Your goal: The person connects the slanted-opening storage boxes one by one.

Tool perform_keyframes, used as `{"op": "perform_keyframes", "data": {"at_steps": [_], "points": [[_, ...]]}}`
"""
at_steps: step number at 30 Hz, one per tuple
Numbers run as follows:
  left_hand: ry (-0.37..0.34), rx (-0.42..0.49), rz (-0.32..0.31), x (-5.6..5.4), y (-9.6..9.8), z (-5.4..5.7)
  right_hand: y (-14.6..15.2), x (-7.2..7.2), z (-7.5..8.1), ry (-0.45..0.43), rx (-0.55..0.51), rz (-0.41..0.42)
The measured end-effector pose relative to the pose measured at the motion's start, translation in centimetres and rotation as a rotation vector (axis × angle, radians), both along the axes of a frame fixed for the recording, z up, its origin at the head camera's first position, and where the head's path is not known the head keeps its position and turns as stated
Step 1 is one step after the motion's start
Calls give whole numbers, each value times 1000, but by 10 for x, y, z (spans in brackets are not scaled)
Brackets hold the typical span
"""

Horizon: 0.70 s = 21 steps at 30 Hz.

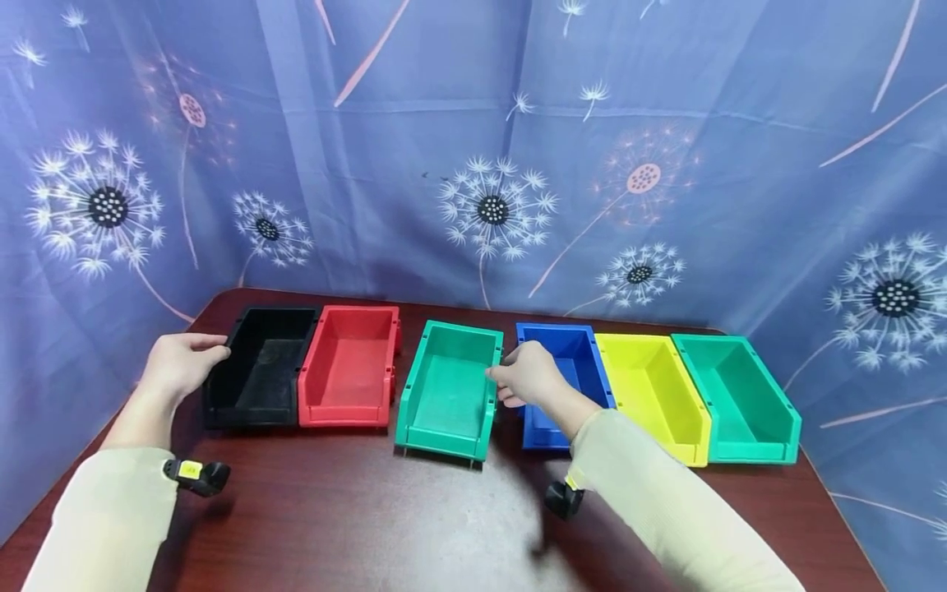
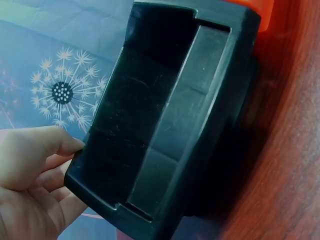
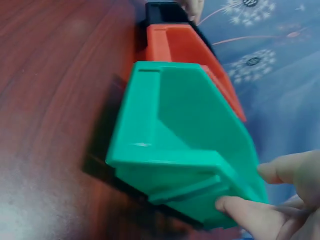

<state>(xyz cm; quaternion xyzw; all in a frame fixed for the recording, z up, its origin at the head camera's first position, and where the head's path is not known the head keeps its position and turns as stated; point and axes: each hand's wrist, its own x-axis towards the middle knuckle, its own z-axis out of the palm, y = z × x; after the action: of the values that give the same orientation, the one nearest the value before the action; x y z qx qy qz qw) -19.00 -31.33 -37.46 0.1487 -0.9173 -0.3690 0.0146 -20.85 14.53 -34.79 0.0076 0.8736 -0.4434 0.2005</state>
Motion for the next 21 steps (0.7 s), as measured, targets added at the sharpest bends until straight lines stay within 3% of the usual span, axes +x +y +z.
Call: {"op": "perform_keyframes", "data": {"at_steps": [8, 21], "points": [[18, 11, 1, -1, 1, -6, -15, -9, -11, 12, 27, -92], [50, 31, -2, 1, -2, -1, -17, -23, 9, 82, -48, -89]]}}
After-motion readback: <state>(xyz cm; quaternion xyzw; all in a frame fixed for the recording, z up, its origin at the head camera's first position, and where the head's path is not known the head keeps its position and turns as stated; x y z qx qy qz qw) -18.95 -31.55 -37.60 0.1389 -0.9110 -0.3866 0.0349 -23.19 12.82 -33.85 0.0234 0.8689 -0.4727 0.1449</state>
